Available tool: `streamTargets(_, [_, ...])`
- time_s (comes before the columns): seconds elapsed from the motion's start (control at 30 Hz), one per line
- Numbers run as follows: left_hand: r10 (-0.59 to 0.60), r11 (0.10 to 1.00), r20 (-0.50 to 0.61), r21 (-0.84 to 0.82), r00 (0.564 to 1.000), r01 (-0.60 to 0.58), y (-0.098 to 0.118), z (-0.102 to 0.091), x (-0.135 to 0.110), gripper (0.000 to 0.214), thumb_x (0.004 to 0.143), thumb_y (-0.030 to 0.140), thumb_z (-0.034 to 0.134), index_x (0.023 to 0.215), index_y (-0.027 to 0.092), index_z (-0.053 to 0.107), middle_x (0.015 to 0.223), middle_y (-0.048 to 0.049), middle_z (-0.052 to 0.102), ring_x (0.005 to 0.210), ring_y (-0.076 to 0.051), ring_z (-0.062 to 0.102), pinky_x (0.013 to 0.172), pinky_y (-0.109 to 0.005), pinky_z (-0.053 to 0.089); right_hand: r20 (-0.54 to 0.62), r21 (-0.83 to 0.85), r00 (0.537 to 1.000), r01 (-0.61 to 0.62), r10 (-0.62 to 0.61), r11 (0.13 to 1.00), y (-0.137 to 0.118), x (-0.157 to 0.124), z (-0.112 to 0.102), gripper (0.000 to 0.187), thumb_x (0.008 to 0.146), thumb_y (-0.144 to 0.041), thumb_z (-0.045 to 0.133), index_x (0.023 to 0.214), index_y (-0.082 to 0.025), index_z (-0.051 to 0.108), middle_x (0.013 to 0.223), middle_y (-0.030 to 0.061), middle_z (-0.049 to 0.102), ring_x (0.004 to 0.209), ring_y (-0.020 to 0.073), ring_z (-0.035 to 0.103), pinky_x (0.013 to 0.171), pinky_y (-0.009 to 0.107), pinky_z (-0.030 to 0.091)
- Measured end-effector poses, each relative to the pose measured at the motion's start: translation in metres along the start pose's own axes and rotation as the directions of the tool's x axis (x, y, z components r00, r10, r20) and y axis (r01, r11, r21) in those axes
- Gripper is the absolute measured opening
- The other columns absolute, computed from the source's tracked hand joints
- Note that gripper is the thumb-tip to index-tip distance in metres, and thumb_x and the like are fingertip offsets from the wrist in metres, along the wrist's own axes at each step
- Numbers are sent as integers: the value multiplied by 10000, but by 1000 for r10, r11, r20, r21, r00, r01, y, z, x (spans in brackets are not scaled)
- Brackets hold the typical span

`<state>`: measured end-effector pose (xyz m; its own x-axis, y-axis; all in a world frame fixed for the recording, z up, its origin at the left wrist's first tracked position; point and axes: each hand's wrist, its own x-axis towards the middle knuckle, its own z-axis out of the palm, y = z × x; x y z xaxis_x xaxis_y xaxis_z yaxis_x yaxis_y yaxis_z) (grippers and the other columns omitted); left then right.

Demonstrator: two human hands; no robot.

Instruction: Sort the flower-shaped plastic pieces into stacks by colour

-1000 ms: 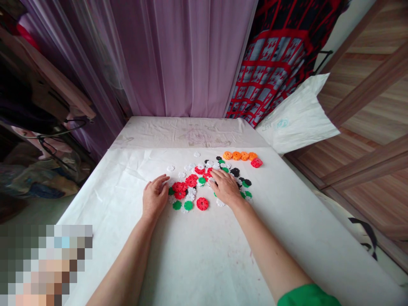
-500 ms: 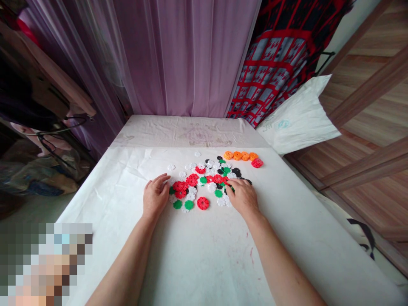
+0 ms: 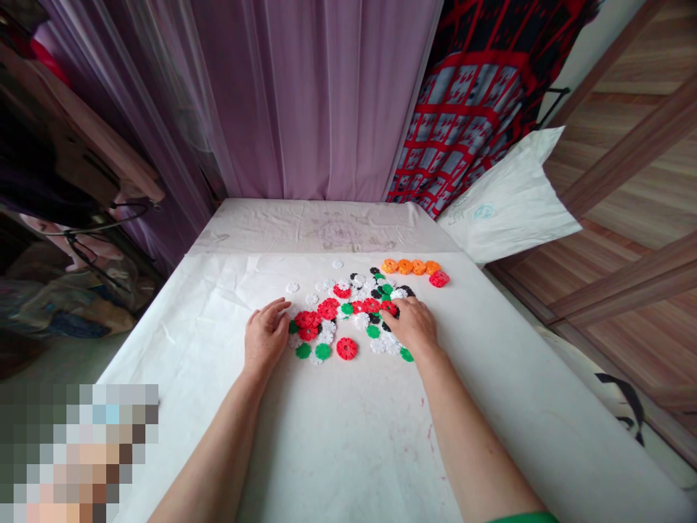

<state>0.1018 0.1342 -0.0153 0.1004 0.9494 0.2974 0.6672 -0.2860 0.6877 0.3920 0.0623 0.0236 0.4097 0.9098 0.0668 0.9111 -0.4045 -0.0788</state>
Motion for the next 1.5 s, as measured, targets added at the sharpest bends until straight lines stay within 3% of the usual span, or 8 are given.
streamTargets(0.17, [-6,1000,0,-5,1000,6,0,0,0,311,844,279,483,1053,247,712,1242,-58,706,1090,-244,662,1072,-490,426,-172,121,985,41,-20,992,7,0,8,309,849,-386,624,1072,-188,704,1030,129,693,962,272,634,840,367,461])
streamTargets(0.27, [-1,1000,-1,-8,1000,1,0,0,0,311,838,270,489,1055,249,711,1245,-55,704,1097,-240,659,1073,-483,428,-293,286,952,179,-92,941,3,-12,11,327,833,-369,628,1100,-190,683,1023,106,709,914,252,647,821,364,488])
streamTargets(0.4, [-5,1000,-5,-10,1000,5,-1,1,0,304,835,259,497,1049,257,713,1240,-47,707,1111,-235,654,1074,-469,431,-324,432,892,436,-315,789,-19,-45,14,303,825,-340,639,1101,-221,671,1043,70,713,903,212,656,812,326,511])
streamTargets(0.53, [-14,1000,3,-19,1000,14,-1,1,-1,312,843,264,492,1066,258,711,1257,-49,698,1114,-235,653,1064,-466,444,-321,405,848,525,-421,749,-39,-69,17,243,783,-251,663,1025,-228,674,1001,58,706,934,222,643,841,336,503])
streamTargets(0.77, [-20,1000,3,-11,1000,20,2,0,-1,316,838,257,489,1061,250,714,1256,-54,698,1125,-241,649,1072,-473,435,-306,348,831,552,-464,758,-44,-67,17,162,787,-220,666,949,-227,670,977,55,693,917,223,621,829,336,482])
streamTargets(1.13, [-20,1000,4,-3,1000,20,4,-1,-1,307,846,257,491,1058,255,713,1257,-48,699,1134,-234,647,1073,-451,437,-179,351,873,487,-454,800,-46,-70,13,133,806,-249,670,938,-236,678,976,49,690,926,226,621,841,345,468])
streamTargets(1.5, [-19,1000,4,-2,1000,19,4,-1,-1,308,845,253,492,1064,257,709,1255,-43,700,1120,-227,651,1068,-450,442,-172,329,878,479,-447,814,-47,-70,16,147,811,-284,673,947,-231,681,976,57,693,925,230,622,839,343,475])
